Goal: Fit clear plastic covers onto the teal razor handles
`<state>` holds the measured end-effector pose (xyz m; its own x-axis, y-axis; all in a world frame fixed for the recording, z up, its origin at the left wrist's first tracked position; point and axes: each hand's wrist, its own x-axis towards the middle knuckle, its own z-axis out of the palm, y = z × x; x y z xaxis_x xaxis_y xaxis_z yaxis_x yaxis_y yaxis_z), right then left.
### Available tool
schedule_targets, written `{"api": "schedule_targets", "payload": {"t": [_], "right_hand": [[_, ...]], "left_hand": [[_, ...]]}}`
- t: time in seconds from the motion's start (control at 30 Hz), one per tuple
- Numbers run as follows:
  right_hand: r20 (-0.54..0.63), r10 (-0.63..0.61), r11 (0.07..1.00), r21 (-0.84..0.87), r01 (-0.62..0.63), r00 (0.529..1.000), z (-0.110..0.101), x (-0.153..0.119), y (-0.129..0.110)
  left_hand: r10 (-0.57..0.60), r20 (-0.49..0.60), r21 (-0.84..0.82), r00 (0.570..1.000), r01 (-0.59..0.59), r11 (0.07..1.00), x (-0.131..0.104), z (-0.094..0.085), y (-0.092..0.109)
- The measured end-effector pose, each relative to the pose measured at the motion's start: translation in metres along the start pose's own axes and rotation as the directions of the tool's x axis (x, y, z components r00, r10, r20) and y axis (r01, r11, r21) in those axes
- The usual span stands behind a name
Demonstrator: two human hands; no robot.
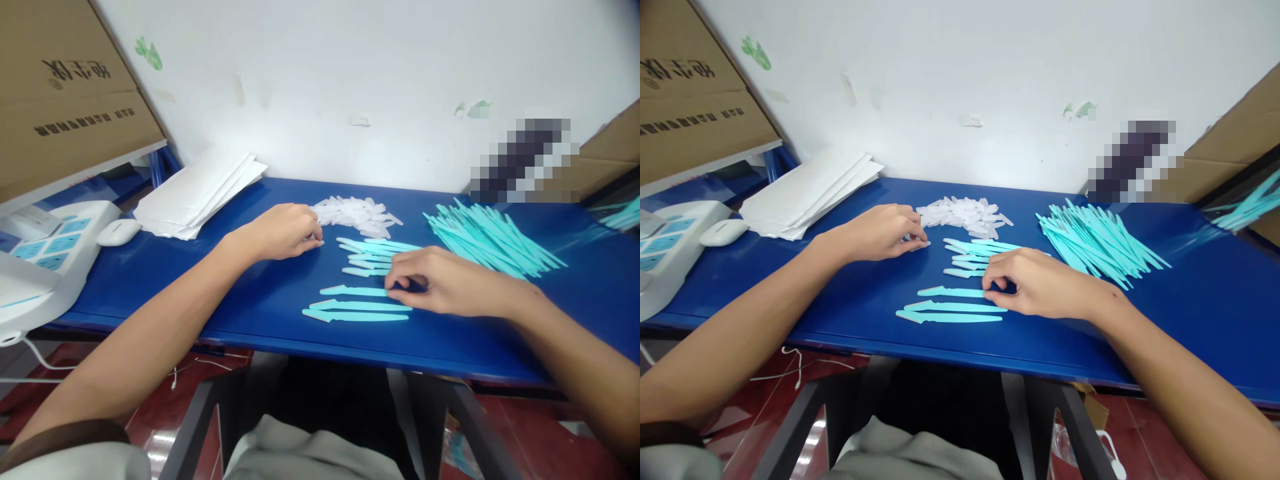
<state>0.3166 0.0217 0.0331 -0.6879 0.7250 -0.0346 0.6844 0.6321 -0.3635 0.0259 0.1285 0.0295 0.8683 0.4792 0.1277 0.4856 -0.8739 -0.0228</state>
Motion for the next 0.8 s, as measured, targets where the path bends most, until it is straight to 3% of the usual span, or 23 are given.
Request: {"api": "schedule_targets", "payload": {"t": [0.3,0.53,0.63,0.8], "right_hand": [[-0.051,0.099,0.974,-0.199,-0.107,0.994,-0.005,-0.007,0.012],[-0.080,0.024,0.958,-0.282,-0.046,0.997,-0.004,-0.008,0.016],[-0.078,0.080,0.964,-0.247,-0.097,0.994,-0.007,-0.011,0.020],[0.042,0.215,0.973,-0.097,-0.211,0.976,-0.014,-0.012,0.019]], "left_hand": [[0.023,0.073,-0.143,0.997,-0.012,0.990,-0.001,-0.002,0.012],[0.030,0.114,-0.218,0.993,-0.004,0.976,-0.004,-0.004,0.012],[0.025,0.110,-0.205,0.994,-0.002,0.979,-0.005,-0.006,0.014],[0.057,0.075,-0.208,0.996,-0.040,0.977,-0.005,-0.006,0.017]]}}
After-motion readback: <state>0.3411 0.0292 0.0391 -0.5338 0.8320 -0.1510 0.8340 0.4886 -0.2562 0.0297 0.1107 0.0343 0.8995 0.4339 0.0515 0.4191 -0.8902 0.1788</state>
